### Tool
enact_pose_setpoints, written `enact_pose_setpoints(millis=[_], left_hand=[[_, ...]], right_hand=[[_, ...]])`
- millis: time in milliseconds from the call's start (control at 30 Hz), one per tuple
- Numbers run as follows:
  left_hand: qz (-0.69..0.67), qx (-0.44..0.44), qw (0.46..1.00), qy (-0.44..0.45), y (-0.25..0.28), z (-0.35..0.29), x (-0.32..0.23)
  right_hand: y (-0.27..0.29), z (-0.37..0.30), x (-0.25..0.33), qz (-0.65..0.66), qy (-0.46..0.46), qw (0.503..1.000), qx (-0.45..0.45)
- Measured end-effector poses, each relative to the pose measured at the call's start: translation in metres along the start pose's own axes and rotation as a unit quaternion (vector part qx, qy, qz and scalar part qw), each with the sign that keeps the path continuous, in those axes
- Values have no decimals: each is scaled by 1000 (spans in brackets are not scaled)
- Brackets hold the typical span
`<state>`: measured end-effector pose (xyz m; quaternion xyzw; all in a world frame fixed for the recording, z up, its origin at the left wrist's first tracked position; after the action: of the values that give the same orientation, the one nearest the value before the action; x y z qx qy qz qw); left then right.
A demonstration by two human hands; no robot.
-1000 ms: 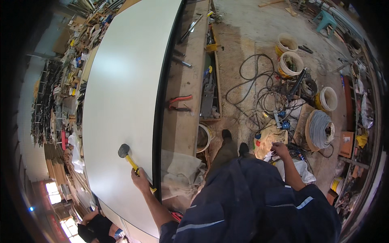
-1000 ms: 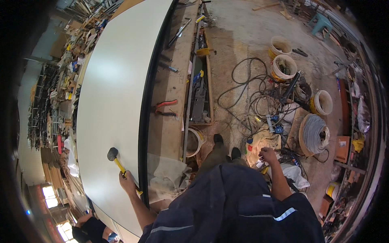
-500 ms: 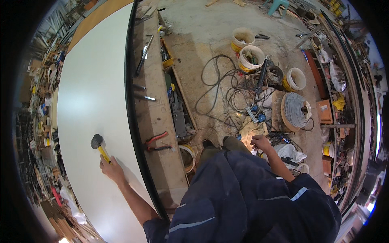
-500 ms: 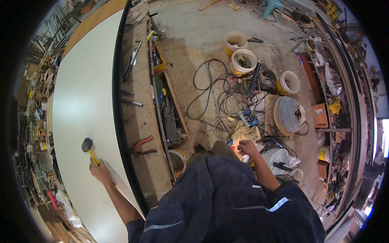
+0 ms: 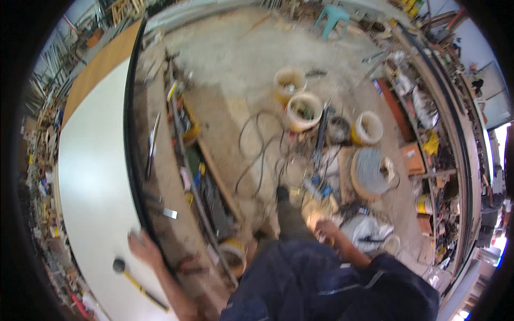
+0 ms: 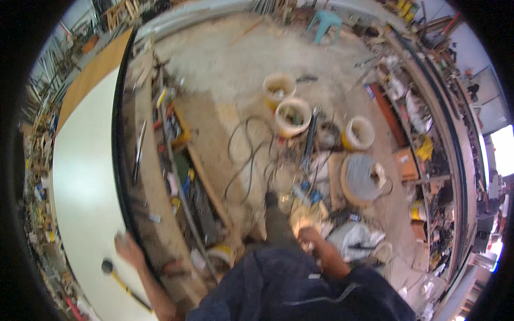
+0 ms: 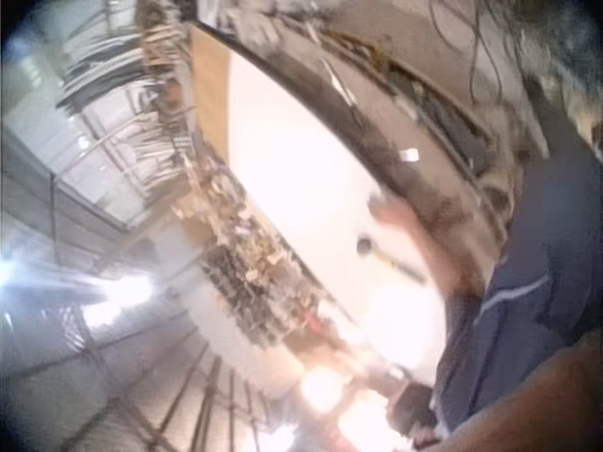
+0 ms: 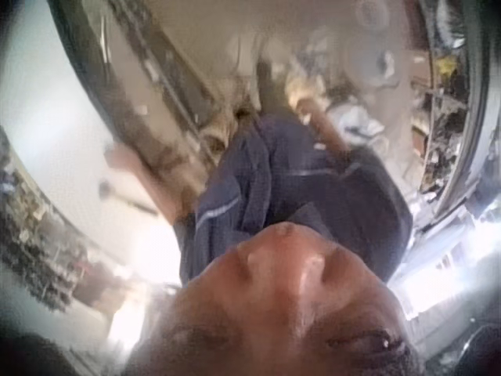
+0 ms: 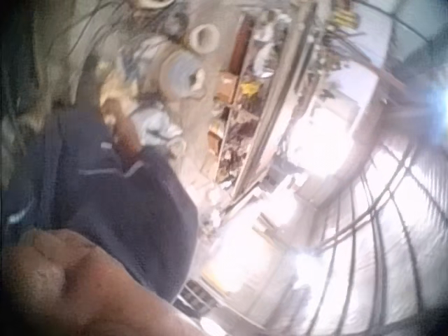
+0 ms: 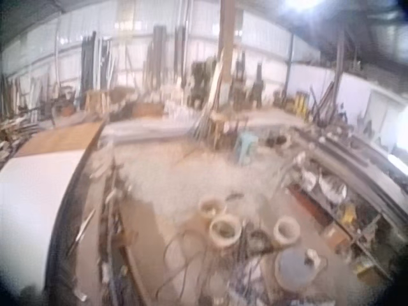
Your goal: The person assembles a large tabletop by applying sealant to the edges, fitting black trim strips, and securing them with a rubber mallet and cordless drill. They handle multiple panels and trim pieces, aligning and fastening them together in a workshop.
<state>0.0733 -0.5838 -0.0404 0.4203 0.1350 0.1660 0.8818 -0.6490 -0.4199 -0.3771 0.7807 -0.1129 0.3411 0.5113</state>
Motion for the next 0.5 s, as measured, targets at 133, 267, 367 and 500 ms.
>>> enact_pose_setpoints(millis=[133, 267, 367, 500], left_hand=[[12, -43, 990, 133, 6, -4, 27], [367, 149, 918, 23, -29, -13, 57], [385, 125, 914, -40, -23, -23, 65], [405, 92, 905, -95, -32, -28, 81]], right_hand=[[78, 51, 29, 367, -481, 792, -81], [119, 105, -26, 113, -248, 961, -54], [167, 143, -27, 190, -367, 906, -89], [202, 174, -39, 301, -406, 856, -107]])
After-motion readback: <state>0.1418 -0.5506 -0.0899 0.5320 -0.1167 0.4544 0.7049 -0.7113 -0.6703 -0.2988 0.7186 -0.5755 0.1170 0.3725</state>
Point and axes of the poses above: each hand's wrist, its own z-axis towards the middle knuckle, its own y-axis out of the back of the hand, x = y × z, the point moved 4 cm from there along z, towards the middle knuckle, and after that the axes turned 14 degrees about -x, right-handed, at the moved point
